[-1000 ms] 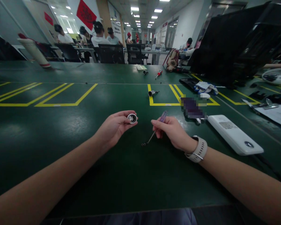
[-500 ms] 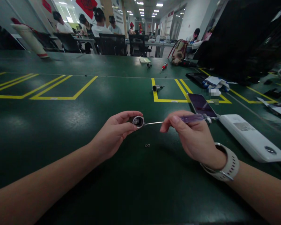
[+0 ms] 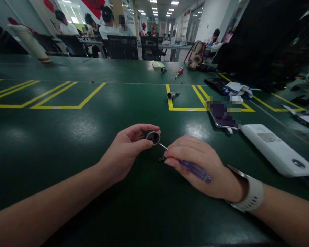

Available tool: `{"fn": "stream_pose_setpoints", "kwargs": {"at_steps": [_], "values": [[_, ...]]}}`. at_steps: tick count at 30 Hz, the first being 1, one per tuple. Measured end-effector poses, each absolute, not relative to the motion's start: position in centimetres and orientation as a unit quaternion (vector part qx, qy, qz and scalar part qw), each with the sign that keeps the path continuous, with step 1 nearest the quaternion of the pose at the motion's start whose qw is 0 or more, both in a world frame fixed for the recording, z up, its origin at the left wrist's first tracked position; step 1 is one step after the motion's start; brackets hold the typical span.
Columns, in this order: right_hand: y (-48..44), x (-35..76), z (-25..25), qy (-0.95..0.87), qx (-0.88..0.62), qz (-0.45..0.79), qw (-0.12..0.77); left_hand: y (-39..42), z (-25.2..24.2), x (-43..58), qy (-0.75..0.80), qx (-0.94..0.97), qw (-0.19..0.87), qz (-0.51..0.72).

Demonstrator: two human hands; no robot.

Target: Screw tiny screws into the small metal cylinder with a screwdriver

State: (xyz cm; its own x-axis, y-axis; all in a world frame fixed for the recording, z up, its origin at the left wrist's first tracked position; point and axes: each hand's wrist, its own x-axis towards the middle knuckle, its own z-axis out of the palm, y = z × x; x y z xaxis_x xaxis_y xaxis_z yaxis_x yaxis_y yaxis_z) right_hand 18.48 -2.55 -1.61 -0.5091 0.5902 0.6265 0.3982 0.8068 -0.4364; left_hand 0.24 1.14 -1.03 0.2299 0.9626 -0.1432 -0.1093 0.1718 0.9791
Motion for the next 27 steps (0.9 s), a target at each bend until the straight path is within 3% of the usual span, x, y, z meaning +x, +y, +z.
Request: {"fn": "stream_pose_setpoints", "kwargs": {"at_steps": [27], "values": [[-3.27, 17.89, -1.46, -0.898, -0.257, 0.025, 0.356, 0.97, -1.11, 0.75, 0.457, 0.468, 0.621, 0.432]]}}
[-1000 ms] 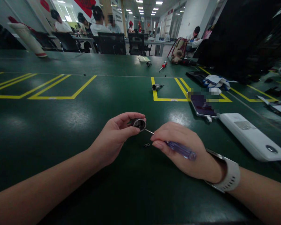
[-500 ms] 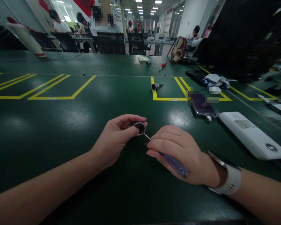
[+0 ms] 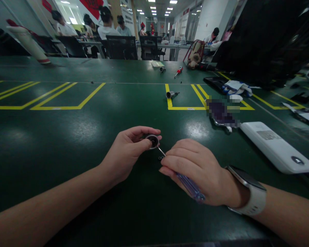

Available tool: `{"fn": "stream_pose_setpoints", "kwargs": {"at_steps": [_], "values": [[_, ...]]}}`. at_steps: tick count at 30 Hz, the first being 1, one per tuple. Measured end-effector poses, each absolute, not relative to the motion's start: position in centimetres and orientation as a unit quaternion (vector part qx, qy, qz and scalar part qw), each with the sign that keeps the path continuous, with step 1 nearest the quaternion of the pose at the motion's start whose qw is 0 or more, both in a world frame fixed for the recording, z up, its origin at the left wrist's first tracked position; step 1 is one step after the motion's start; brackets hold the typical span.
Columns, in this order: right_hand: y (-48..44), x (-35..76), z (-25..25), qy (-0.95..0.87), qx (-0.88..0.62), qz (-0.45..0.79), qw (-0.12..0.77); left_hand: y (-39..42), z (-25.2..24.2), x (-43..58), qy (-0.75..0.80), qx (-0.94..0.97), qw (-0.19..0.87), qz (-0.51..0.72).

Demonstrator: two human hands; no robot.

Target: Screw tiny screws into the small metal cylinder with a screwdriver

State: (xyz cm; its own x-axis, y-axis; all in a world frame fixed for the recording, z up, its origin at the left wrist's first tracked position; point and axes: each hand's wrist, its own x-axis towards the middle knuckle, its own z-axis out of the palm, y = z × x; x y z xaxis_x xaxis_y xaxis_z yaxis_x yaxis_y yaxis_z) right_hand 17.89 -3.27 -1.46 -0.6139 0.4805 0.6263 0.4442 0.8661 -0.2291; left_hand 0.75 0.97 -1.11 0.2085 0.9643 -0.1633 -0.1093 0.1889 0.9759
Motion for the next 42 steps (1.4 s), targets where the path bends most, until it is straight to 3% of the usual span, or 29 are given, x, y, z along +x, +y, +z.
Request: {"fn": "stream_pose_setpoints", "kwargs": {"at_steps": [10, 13, 16, 19, 23, 33, 42], "values": [[-3.5, 18.0, -1.6, -0.874, -0.281, 0.062, 0.392, 0.9, -1.1, 0.6, 0.461, 0.468, 0.619, 0.430], [-3.6, 18.2, -1.3, -0.808, -0.326, 0.160, 0.463, 1.1, -1.3, 0.6, 0.461, 0.468, 0.617, 0.434], [-2.9, 18.5, -1.5, -0.669, -0.400, 0.344, 0.523, 1.3, -1.5, 0.5, 0.461, 0.470, 0.612, 0.438], [-1.6, 18.7, -2.2, -0.549, -0.427, 0.518, 0.498, 1.5, -1.6, 0.4, 0.460, 0.469, 0.618, 0.433], [-0.5, 19.1, -3.1, -0.492, -0.438, 0.578, 0.481, 1.5, -1.3, 0.5, 0.465, 0.453, 0.626, 0.433], [-0.7, 19.2, -3.7, -0.611, -0.453, 0.482, 0.435, 1.5, -1.3, 0.5, 0.467, 0.439, 0.634, 0.433], [-2.5, 18.7, -2.7, -0.839, -0.351, 0.159, 0.384, 1.3, -1.4, 0.4, 0.463, 0.446, 0.631, 0.435]]}}
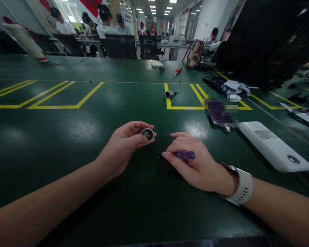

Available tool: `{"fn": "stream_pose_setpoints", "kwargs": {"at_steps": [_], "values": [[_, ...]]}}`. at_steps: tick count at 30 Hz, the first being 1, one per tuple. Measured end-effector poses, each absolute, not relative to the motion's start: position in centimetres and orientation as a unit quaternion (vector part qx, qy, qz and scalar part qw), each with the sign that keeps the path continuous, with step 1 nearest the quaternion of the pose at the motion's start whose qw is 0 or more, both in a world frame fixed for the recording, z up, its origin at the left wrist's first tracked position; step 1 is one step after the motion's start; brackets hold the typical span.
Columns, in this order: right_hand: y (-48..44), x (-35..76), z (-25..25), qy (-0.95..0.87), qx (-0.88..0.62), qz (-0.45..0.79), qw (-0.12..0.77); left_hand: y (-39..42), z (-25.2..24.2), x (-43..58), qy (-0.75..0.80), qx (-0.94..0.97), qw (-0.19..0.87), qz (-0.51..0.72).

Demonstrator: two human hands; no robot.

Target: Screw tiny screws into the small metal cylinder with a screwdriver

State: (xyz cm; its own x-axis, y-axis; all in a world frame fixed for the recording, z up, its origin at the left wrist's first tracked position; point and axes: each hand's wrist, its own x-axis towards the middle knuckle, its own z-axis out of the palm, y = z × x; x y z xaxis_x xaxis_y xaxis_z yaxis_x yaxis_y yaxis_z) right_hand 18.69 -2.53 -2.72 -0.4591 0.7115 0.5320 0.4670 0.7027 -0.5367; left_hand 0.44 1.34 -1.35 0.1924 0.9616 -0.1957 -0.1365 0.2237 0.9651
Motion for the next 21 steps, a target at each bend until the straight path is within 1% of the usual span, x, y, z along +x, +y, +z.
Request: {"fn": "stream_pose_setpoints", "kwargs": {"at_steps": [2, 7, 9, 21], "values": [[-2.69, 18.75, -2.88, -0.844, -0.339, 0.134, 0.392, 1.34, -1.30, 0.44, 0.469, 0.452, 0.623, 0.433], [-2.89, 18.93, -2.73, -0.831, -0.304, 0.091, 0.457, 1.40, -1.31, 0.39, 0.477, 0.460, 0.617, 0.424], [-2.91, 18.93, -2.63, -0.832, -0.287, 0.070, 0.469, 1.36, -1.36, 0.40, 0.474, 0.469, 0.617, 0.418], [-2.56, 18.74, -2.60, -0.859, -0.270, 0.036, 0.434, 0.64, -1.33, 0.65, 0.472, 0.512, 0.596, 0.400]]}}
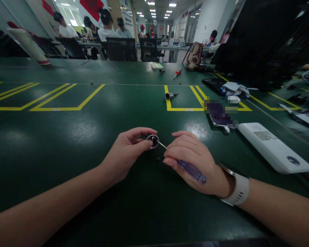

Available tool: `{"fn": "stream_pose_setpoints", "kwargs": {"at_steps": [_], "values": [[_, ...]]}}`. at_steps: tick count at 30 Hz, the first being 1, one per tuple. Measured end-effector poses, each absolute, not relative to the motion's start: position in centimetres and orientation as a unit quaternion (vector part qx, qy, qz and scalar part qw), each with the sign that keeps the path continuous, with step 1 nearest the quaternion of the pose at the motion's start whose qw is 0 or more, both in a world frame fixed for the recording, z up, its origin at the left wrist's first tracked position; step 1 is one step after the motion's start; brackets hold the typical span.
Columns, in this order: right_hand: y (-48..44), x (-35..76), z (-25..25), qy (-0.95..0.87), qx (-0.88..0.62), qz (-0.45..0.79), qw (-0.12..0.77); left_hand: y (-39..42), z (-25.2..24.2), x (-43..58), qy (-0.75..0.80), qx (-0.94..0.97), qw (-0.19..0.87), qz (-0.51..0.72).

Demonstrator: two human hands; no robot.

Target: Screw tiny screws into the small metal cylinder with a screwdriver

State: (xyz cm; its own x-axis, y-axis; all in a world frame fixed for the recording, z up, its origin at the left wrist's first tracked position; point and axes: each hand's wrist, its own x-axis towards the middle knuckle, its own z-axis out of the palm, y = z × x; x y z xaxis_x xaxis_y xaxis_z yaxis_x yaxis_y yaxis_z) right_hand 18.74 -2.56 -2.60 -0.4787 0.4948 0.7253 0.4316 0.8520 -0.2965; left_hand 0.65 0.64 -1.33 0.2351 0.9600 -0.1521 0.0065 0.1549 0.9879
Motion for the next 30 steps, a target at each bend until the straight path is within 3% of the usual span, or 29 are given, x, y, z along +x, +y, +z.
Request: {"fn": "stream_pose_setpoints", "kwargs": {"at_steps": [18, 21, 24, 27, 30], "values": [[-3.0, 18.5, -2.4, -0.869, -0.266, 0.027, 0.416, 0.7, -1.0, 1.0, 0.508, 0.534, 0.559, 0.379], [-3.0, 18.7, -2.5, -0.796, -0.300, 0.134, 0.508, 0.9, -1.0, 0.9, 0.504, 0.534, 0.555, 0.392], [-2.3, 18.8, -2.9, -0.656, -0.365, 0.333, 0.571, 1.1, -1.0, 0.7, 0.505, 0.520, 0.551, 0.414], [-1.2, 18.9, -3.4, -0.543, -0.397, 0.524, 0.523, 1.3, -0.8, 0.6, 0.509, 0.490, 0.559, 0.433], [-0.7, 19.0, -3.8, -0.508, -0.399, 0.581, 0.494, 1.4, -0.8, 0.5, 0.503, 0.463, 0.576, 0.447]]}}
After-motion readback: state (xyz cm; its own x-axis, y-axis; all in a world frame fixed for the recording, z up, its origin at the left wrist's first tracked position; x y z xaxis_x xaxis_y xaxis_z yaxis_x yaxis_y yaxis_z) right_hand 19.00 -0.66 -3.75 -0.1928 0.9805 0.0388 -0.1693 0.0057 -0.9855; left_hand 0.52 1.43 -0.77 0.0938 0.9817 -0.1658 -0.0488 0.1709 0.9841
